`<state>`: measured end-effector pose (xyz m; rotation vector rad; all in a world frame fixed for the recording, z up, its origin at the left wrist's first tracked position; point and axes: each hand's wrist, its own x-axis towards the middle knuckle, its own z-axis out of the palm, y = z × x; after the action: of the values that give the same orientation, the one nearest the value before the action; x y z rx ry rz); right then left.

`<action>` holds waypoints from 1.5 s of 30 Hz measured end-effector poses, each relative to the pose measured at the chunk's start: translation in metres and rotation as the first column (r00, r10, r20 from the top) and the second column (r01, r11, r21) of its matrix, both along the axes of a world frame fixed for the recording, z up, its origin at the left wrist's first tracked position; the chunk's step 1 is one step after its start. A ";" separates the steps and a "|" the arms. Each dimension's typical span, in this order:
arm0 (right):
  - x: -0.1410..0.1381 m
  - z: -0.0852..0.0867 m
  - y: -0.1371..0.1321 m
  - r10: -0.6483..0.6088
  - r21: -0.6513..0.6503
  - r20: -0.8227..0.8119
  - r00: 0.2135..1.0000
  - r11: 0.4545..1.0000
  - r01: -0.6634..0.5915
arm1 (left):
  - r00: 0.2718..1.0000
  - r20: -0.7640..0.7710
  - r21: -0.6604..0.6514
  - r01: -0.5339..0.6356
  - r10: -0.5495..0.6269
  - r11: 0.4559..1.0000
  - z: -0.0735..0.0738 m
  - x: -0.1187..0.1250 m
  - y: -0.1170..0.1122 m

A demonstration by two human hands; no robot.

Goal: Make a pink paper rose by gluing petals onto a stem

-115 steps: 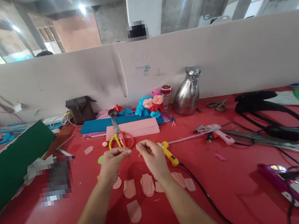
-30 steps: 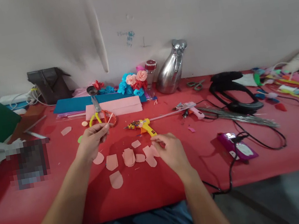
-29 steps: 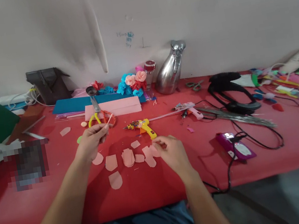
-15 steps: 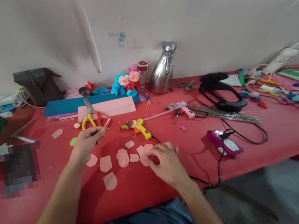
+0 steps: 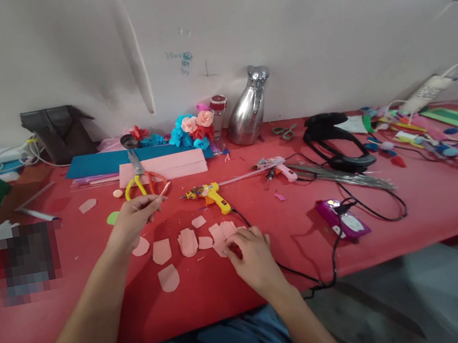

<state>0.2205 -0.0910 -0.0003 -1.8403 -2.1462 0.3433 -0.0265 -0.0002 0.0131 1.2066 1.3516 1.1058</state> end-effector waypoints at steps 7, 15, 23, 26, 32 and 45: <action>0.002 -0.002 0.003 0.004 0.050 -0.086 0.996 0.999 0.001 | 0.999 0.053 0.014 0.007 -0.007 1.000 -0.001 0.000 0.001; 0.003 0.007 0.000 0.105 0.024 -0.016 0.994 0.994 -0.105 | 0.991 0.132 0.008 0.023 -0.023 1.000 0.002 0.003 0.000; 0.004 0.002 0.007 -0.059 0.033 -0.387 0.920 0.996 0.077 | 0.961 0.276 0.067 0.001 -0.020 0.998 0.004 0.013 -0.003; -0.009 0.026 0.026 -0.058 0.023 -0.534 0.844 0.996 0.083 | 0.944 0.329 0.080 -0.032 0.004 0.996 0.005 0.014 -0.003; -0.058 0.061 0.079 0.036 0.027 -0.798 0.601 0.999 -0.024 | 0.936 0.350 0.071 -0.054 0.026 0.996 0.007 0.015 -0.003; -0.082 0.025 0.101 0.022 -0.045 -0.901 0.433 0.989 -0.143 | 0.947 0.322 0.050 -0.035 0.017 0.998 0.012 0.019 -0.006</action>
<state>0.1388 0.0097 0.0246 -1.0957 -1.4083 1.1959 -0.0071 -0.0063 0.0249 0.9972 1.0948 1.3030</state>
